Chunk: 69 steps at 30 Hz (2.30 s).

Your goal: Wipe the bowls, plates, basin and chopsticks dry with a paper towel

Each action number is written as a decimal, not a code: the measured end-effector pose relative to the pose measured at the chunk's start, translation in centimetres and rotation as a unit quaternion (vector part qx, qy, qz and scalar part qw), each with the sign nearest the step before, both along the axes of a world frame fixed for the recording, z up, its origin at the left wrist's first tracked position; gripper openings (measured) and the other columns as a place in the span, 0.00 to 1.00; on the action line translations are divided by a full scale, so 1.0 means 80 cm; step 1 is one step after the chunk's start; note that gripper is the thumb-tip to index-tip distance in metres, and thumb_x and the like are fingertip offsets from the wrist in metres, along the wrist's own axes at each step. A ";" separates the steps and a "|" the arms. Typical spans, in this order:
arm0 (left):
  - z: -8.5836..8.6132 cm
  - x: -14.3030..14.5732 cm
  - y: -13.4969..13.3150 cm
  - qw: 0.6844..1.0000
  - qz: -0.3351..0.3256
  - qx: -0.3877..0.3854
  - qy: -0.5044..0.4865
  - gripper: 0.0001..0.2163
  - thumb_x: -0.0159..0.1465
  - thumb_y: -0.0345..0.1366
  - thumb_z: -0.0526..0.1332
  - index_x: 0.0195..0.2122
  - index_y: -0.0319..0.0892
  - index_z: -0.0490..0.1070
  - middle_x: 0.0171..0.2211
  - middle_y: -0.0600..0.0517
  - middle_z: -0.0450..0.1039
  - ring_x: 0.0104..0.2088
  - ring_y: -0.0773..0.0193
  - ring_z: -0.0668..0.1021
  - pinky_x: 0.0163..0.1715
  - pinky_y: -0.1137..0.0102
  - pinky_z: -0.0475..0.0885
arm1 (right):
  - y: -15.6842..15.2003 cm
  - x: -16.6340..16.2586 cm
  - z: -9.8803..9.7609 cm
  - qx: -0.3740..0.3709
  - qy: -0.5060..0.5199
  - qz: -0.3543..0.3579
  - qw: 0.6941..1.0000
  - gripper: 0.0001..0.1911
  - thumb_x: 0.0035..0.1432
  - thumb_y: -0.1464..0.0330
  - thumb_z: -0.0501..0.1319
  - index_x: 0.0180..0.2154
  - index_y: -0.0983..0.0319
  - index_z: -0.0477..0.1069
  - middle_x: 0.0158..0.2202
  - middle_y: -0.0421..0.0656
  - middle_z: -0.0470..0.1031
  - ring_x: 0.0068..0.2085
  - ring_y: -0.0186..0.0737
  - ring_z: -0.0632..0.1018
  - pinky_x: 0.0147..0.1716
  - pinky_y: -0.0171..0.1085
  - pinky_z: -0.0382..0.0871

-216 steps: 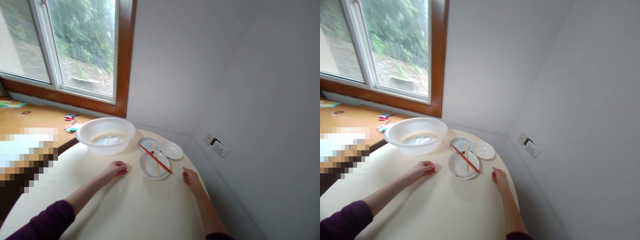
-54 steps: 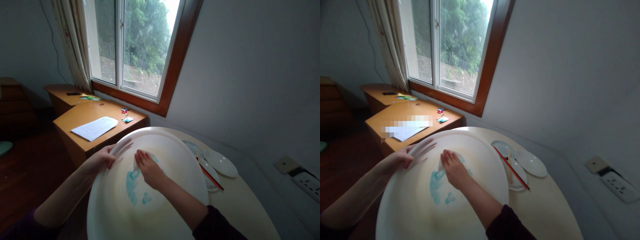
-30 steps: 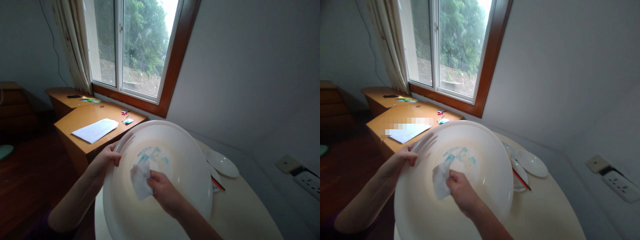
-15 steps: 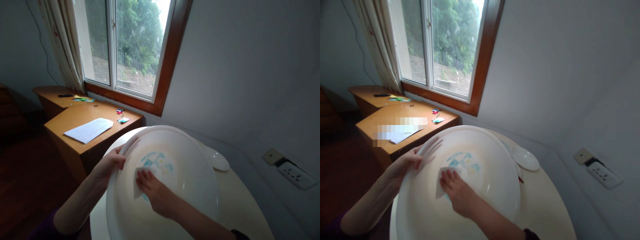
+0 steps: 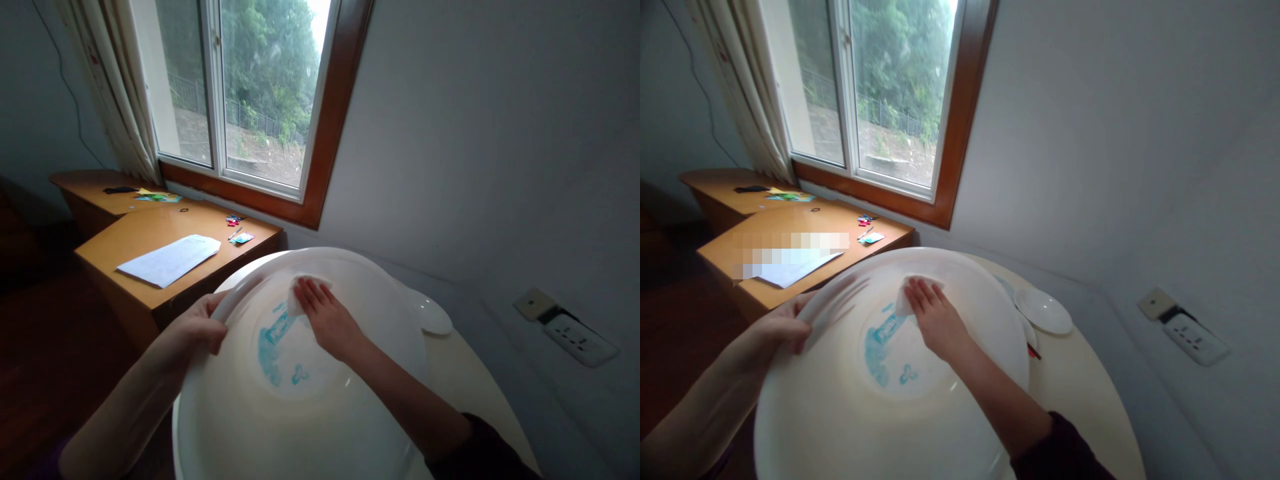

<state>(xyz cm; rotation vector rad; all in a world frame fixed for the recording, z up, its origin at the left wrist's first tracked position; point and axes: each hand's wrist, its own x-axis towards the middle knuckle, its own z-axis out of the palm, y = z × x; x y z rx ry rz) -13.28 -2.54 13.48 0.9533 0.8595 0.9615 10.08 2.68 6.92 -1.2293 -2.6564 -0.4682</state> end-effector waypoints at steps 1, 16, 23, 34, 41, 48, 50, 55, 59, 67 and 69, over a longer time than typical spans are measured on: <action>0.000 -0.006 0.000 1.000 0.029 0.008 0.007 0.37 0.32 0.23 0.52 0.47 0.47 0.71 0.15 0.55 0.71 0.14 0.65 0.70 0.11 0.76 0.61 | 0.002 0.010 -0.002 0.012 0.002 -0.041 0.999 0.31 0.53 0.82 0.43 0.60 0.75 0.46 0.63 0.53 0.45 0.63 0.46 0.45 0.61 0.48 0.43; -0.014 -0.010 0.005 0.973 0.211 0.092 -0.013 0.34 0.34 0.23 0.55 0.45 0.51 0.73 0.19 0.60 0.73 0.20 0.67 0.71 0.15 0.80 0.62 | -0.095 -0.101 -0.030 -0.467 0.206 0.096 0.855 0.28 0.64 0.66 0.39 0.62 0.68 0.36 0.64 0.48 0.38 0.63 0.37 0.43 0.61 0.42 0.42; -0.009 -0.025 0.009 0.971 0.204 0.119 0.028 0.31 0.36 0.24 0.59 0.46 0.45 0.73 0.16 0.60 0.71 0.17 0.70 0.67 0.14 0.80 0.59 | -0.078 -0.093 -0.068 -0.387 0.159 0.061 0.906 0.27 0.64 0.60 0.39 0.62 0.64 0.43 0.63 0.50 0.47 0.63 0.43 0.51 0.59 0.48 0.46; 0.018 -0.039 0.052 0.941 0.130 0.280 0.139 0.31 0.42 0.27 0.67 0.50 0.49 0.68 0.52 0.53 0.69 0.55 0.52 0.65 0.42 0.76 0.69 | -0.041 -0.049 -0.103 -0.208 0.117 -0.081 0.968 0.29 0.62 0.53 0.38 0.59 0.60 0.53 0.62 0.50 0.52 0.62 0.47 0.51 0.59 0.53 0.36; -0.084 -0.041 0.020 0.923 0.279 0.189 0.186 0.27 0.42 0.33 0.69 0.47 0.44 0.68 0.43 0.51 0.74 0.45 0.49 0.73 0.34 0.72 0.72 | -0.038 -0.098 -0.113 -0.217 0.151 -0.095 0.960 0.28 0.63 0.55 0.36 0.60 0.57 0.51 0.61 0.50 0.53 0.62 0.48 0.52 0.58 0.54 0.39; -0.114 -0.055 0.015 0.866 0.399 0.165 0.251 0.13 0.45 0.28 0.63 0.35 0.43 0.70 0.28 0.54 0.74 0.30 0.59 0.76 0.26 0.73 0.71 | -0.023 -0.110 -0.092 -0.262 0.114 0.031 0.958 0.26 0.63 0.55 0.37 0.60 0.53 0.47 0.62 0.47 0.51 0.61 0.44 0.55 0.56 0.50 0.46; -0.075 -0.066 0.027 0.882 0.350 0.177 0.262 0.16 0.44 0.26 0.62 0.36 0.44 0.71 0.26 0.55 0.74 0.28 0.59 0.76 0.25 0.74 0.71 | -0.014 -0.095 -0.090 -0.248 0.097 0.007 0.964 0.27 0.62 0.54 0.40 0.59 0.56 0.51 0.62 0.48 0.53 0.61 0.46 0.55 0.57 0.50 0.44; -0.025 -0.069 0.045 0.911 0.235 0.258 0.219 0.32 0.44 0.29 0.66 0.53 0.50 0.63 0.52 0.53 0.68 0.50 0.55 0.71 0.40 0.75 0.70 | 0.003 -0.066 -0.100 -0.203 0.091 -0.048 0.974 0.28 0.61 0.54 0.42 0.58 0.58 0.54 0.61 0.49 0.53 0.62 0.46 0.53 0.59 0.50 0.36; -0.105 -0.036 0.036 0.915 0.280 0.235 0.174 0.35 0.46 0.40 0.66 0.56 0.43 0.58 0.54 0.45 0.65 0.53 0.51 0.67 0.48 0.65 0.68 | 0.006 -0.085 -0.108 -0.238 0.124 -0.071 0.961 0.28 0.63 0.54 0.36 0.60 0.58 0.50 0.62 0.48 0.51 0.62 0.46 0.53 0.58 0.52 0.38; -0.169 -0.010 0.037 0.864 0.423 0.173 0.209 0.24 0.48 0.32 0.57 0.49 0.35 0.66 0.37 0.45 0.74 0.34 0.55 0.76 0.33 0.65 0.73 | 0.013 -0.102 -0.107 -0.286 0.117 0.016 0.951 0.30 0.62 0.52 0.36 0.61 0.58 0.44 0.63 0.46 0.48 0.62 0.40 0.52 0.58 0.50 0.43; -0.138 -0.021 0.039 0.856 0.414 0.203 0.233 0.24 0.47 0.29 0.57 0.48 0.38 0.66 0.38 0.48 0.74 0.36 0.56 0.76 0.33 0.68 0.72 | 0.026 -0.076 -0.100 -0.255 0.071 -0.035 0.964 0.29 0.62 0.54 0.40 0.60 0.60 0.49 0.62 0.48 0.51 0.62 0.43 0.53 0.58 0.52 0.41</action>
